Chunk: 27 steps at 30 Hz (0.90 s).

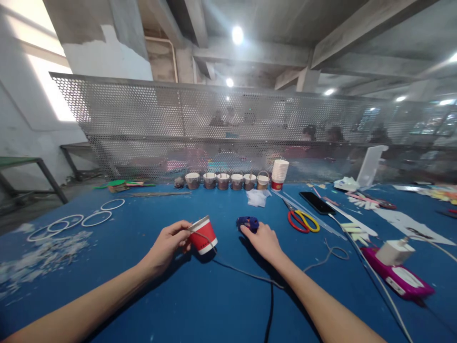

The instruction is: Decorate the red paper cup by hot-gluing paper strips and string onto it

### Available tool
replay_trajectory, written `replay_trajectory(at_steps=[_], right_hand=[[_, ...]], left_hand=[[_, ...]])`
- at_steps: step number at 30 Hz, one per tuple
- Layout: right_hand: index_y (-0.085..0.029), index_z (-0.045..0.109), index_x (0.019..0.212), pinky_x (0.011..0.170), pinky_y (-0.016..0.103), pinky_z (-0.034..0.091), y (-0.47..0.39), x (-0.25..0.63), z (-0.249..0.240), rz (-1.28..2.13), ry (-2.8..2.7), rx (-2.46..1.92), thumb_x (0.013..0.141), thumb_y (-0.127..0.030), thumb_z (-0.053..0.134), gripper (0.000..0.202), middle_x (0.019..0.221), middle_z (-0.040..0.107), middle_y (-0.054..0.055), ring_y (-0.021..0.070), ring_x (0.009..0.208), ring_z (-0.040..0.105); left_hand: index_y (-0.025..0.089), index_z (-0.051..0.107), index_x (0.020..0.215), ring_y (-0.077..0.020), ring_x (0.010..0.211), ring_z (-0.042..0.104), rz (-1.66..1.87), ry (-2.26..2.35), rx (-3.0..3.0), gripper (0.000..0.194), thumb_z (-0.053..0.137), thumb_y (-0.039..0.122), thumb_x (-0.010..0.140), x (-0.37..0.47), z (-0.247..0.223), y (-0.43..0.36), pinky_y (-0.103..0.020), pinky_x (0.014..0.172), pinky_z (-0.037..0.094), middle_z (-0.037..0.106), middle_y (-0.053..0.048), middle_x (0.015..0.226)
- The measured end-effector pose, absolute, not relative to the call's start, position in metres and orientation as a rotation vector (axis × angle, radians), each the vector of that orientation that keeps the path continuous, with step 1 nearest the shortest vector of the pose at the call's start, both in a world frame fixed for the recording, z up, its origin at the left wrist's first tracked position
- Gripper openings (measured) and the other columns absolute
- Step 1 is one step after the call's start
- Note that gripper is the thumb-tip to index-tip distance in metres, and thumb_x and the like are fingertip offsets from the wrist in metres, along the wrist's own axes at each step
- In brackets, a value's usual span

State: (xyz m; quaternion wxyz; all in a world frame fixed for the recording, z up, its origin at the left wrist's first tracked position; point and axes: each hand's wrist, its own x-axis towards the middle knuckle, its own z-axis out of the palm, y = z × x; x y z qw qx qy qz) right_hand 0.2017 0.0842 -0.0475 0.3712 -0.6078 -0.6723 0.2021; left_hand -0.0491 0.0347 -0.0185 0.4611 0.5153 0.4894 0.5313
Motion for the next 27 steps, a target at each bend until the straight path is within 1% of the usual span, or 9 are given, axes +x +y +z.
replay_trajectory(at_steps=[7,10,12,14,17,19,23,25,27], right_hand=[[-0.017,0.066,0.084,0.083,0.043,0.045,0.075,0.219,-0.026,0.457,-1.728,-1.649,0.071,-0.059,0.062,0.044,0.098,0.069,0.016,0.0333,0.097,0.062],[-0.019,0.06,0.085,0.087,0.044,0.046,0.061,0.219,-0.008,0.37,-1.544,-1.415,0.071,-0.058,0.059,0.041,0.095,0.067,0.013,0.0304,0.095,0.062],[-0.02,0.058,0.085,0.084,0.041,0.049,0.051,0.206,-0.004,0.508,-1.508,-1.252,0.074,-0.056,0.058,0.037,0.088,0.067,0.01,0.0263,0.087,0.063],[-0.02,0.057,0.089,0.084,0.04,0.051,0.044,0.183,-0.007,0.717,-1.541,-1.162,0.071,-0.05,0.062,0.036,0.091,0.067,0.009,0.0247,0.087,0.065],[-0.02,0.056,0.102,0.093,0.039,0.049,0.042,0.144,-0.02,0.871,-1.54,-1.12,0.065,-0.036,0.068,0.043,0.114,0.064,0.012,0.0257,0.112,0.059],[-0.02,0.053,0.106,0.09,0.036,0.051,0.044,0.122,-0.027,1.009,-1.498,-1.118,0.065,-0.03,0.068,0.045,0.121,0.061,0.012,0.0247,0.116,0.057],[-0.02,0.048,0.106,0.064,0.028,0.055,0.043,0.1,-0.024,1.346,-1.382,-1.087,0.068,-0.028,0.064,0.042,0.113,0.063,0.01,0.021,0.094,0.065],[-0.02,0.049,0.105,0.053,0.024,0.053,0.04,0.096,-0.018,1.386,-1.363,-1.094,0.069,-0.029,0.064,0.04,0.111,0.063,0.009,0.0213,0.092,0.065],[-0.02,0.051,0.106,0.045,0.022,0.048,0.038,0.095,-0.015,1.342,-1.36,-1.156,0.069,-0.03,0.065,0.041,0.118,0.061,0.011,0.0208,0.087,0.066]], left_hand=[[0.017,0.063,0.064,-0.0107,0.043,0.046,1.314,1.219,1.295,0.01,0.058,0.026,0.065,-0.05,-0.017,0.031,-0.022,0.046,0.034,0.051,0.003,0.044],[0.017,0.062,0.065,-0.0108,0.045,0.046,1.327,1.208,1.323,0.009,0.056,0.024,0.066,-0.05,-0.017,0.031,-0.022,0.048,0.036,0.053,0.002,0.046],[0.017,0.063,0.067,-0.0114,0.047,0.047,1.33,1.193,1.344,0.008,0.056,0.022,0.066,-0.049,-0.018,0.03,-0.023,0.05,0.037,0.054,0.002,0.048],[0.017,0.063,0.068,-0.0125,0.049,0.05,1.332,1.178,1.375,0.009,0.055,0.021,0.065,-0.047,-0.018,0.028,-0.024,0.051,0.039,0.055,0.002,0.052],[0.017,0.066,0.067,-0.0132,0.054,0.053,1.365,1.19,1.528,0.013,0.054,0.022,0.07,-0.045,-0.016,0.024,-0.025,0.053,0.041,0.057,-0.001,0.063],[0.017,0.068,0.067,-0.0139,0.06,0.055,1.409,1.213,1.702,0.017,0.053,0.021,0.073,-0.045,-0.015,0.022,-0.025,0.058,0.043,0.058,-0.002,0.069],[0.018,0.069,0.073,-0.0141,0.068,0.055,1.499,1.217,1.991,0.018,0.051,0.019,0.077,-0.047,-0.016,0.021,-0.025,0.063,0.044,0.058,-0.002,0.073],[0.018,0.069,0.075,-0.0125,0.064,0.053,1.529,1.204,2.072,0.018,0.051,0.018,0.079,-0.049,-0.016,0.022,-0.024,0.061,0.044,0.057,-0.001,0.074],[0.019,0.069,0.076,-0.0119,0.062,0.052,1.546,1.2,2.116,0.018,0.051,0.018,0.08,-0.051,-0.017,0.025,-0.023,0.06,0.044,0.057,-0.001,0.074]])
